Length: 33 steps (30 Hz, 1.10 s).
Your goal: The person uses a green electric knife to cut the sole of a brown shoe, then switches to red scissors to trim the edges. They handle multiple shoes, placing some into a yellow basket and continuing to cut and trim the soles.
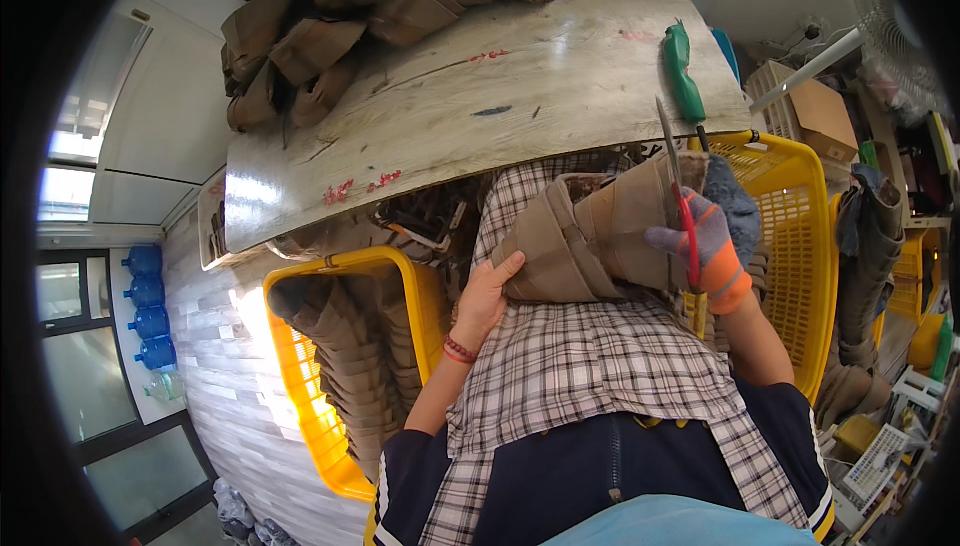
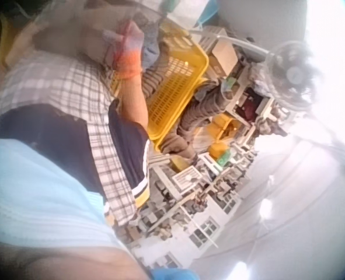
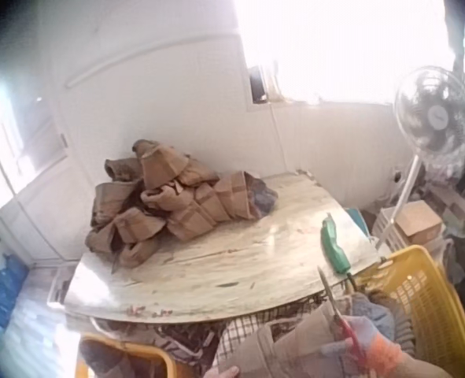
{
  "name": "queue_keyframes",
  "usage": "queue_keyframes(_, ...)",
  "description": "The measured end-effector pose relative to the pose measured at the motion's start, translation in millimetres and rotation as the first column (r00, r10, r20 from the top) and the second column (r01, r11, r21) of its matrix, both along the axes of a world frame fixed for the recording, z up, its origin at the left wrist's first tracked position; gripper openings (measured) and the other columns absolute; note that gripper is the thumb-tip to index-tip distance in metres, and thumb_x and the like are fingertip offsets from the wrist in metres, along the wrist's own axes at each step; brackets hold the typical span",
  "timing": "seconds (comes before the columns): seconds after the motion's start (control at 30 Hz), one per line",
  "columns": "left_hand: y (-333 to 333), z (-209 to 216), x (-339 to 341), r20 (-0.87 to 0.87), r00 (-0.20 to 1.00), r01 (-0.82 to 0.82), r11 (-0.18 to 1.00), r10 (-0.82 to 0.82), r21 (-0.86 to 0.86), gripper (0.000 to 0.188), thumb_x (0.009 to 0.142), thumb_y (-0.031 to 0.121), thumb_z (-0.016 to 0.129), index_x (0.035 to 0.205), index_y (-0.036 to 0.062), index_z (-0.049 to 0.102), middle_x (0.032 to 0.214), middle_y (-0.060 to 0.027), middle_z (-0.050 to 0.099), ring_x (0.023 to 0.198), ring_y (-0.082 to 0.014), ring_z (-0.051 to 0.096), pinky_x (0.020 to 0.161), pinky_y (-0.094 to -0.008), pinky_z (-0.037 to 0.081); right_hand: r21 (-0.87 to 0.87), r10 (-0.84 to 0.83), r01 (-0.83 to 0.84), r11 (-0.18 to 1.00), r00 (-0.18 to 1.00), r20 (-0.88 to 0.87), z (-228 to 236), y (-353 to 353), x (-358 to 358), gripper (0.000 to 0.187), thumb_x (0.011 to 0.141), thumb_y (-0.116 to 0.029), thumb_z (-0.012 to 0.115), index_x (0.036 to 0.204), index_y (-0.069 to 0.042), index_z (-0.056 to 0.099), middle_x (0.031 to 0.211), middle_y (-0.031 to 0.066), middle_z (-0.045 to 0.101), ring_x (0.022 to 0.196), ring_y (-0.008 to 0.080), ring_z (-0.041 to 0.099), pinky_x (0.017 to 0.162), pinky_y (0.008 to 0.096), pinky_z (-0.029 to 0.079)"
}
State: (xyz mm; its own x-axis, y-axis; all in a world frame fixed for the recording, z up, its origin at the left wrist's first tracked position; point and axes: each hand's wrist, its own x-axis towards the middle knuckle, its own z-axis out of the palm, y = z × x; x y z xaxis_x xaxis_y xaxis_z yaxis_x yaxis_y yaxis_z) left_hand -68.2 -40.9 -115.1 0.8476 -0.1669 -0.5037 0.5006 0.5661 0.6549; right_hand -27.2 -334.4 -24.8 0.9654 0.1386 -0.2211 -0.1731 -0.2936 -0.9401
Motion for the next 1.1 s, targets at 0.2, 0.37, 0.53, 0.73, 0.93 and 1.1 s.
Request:
queue_keyframes(0.2,26.1,10.8,21.6,0.226,0.968,0.130,0.988,-0.108,-0.086,0.027,0.084,0.004,0.065,0.111,-0.0019,0.062,0.106,-0.0091,0.066,0.094,-0.0169,0.063,0.086,-0.0322,0.050,0.337,0.080,-0.034,0.941,0.989,-0.123,13.3,-8.3,10.9,0.052,0.071,0.000,0.074,0.118,0.004,0.053,0.106,0.0088,0.063,0.095,0.0181,0.061,0.084,0.0286,0.051)
queue_keyframes(0.37,26.7,24.9,33.0,0.252,0.939,0.233,0.972,-0.234,0.033,0.031,0.085,0.007,0.065,0.114,-0.0022,0.060,0.108,-0.0090,0.065,0.097,-0.0172,0.062,0.088,-0.0314,0.049,0.484,0.044,0.058,0.873,0.979,-0.198,-29.3,24.1,-2.3,0.055,0.072,0.002,0.073,0.122,0.004,0.050,0.111,0.0114,0.062,0.101,0.0201,0.060,0.090,0.0317,0.050)
queue_keyframes(0.53,24.0,-4.9,28.7,0.174,0.968,0.185,0.983,-0.182,0.000,0.043,0.087,0.017,0.065,0.124,-0.0012,0.052,0.121,-0.0094,0.059,0.110,-0.0194,0.055,0.095,-0.0335,0.044,0.574,0.199,-0.048,0.817,0.959,-0.203,-58.4,35.7,6.6,0.060,0.072,0.002,0.072,0.127,0.003,0.047,0.117,0.0123,0.060,0.106,0.0211,0.059,0.092,0.0332,0.049)
queue_keyframes(0.73,18.3,3.8,6.8,0.091,0.991,0.118,0.971,-0.101,-0.209,0.060,0.085,0.028,0.067,0.133,0.0003,0.043,0.132,-0.0108,0.050,0.120,-0.0228,0.049,0.102,-0.0376,0.038,0.776,0.338,0.002,0.631,0.900,-0.276,-27.3,49.8,13.8,0.068,0.069,0.003,0.070,0.131,0.003,0.043,0.123,0.0132,0.057,0.113,0.0234,0.055,0.098,0.0356,0.044)
queue_keyframes(0.93,23.2,41.0,75.5,0.531,0.837,0.272,0.942,-0.131,-0.196,0.067,0.077,0.024,0.071,0.133,0.0003,0.043,0.132,-0.0121,0.050,0.121,-0.0254,0.048,0.103,-0.0380,0.036,0.741,0.253,-0.334,0.582,0.941,0.225,-7.1,55.7,58.8,0.084,0.055,-0.003,0.078,0.131,0.004,0.043,0.123,0.0135,0.057,0.116,0.0264,0.053,0.101,0.0392,0.040)
queue_keyframes(1.1,21.5,46.2,179.1,0.520,0.840,0.221,0.973,-0.151,-0.074,0.055,0.079,0.019,0.069,0.127,-0.0012,0.050,0.124,-0.0100,0.056,0.115,-0.0221,0.052,0.098,-0.0353,0.041,0.667,0.242,-0.368,0.648,0.930,0.277,-5.2,42.8,142.1,0.074,0.062,-0.004,0.079,0.127,0.003,0.047,0.118,0.0128,0.059,0.110,0.0259,0.057,0.095,0.0381,0.046)
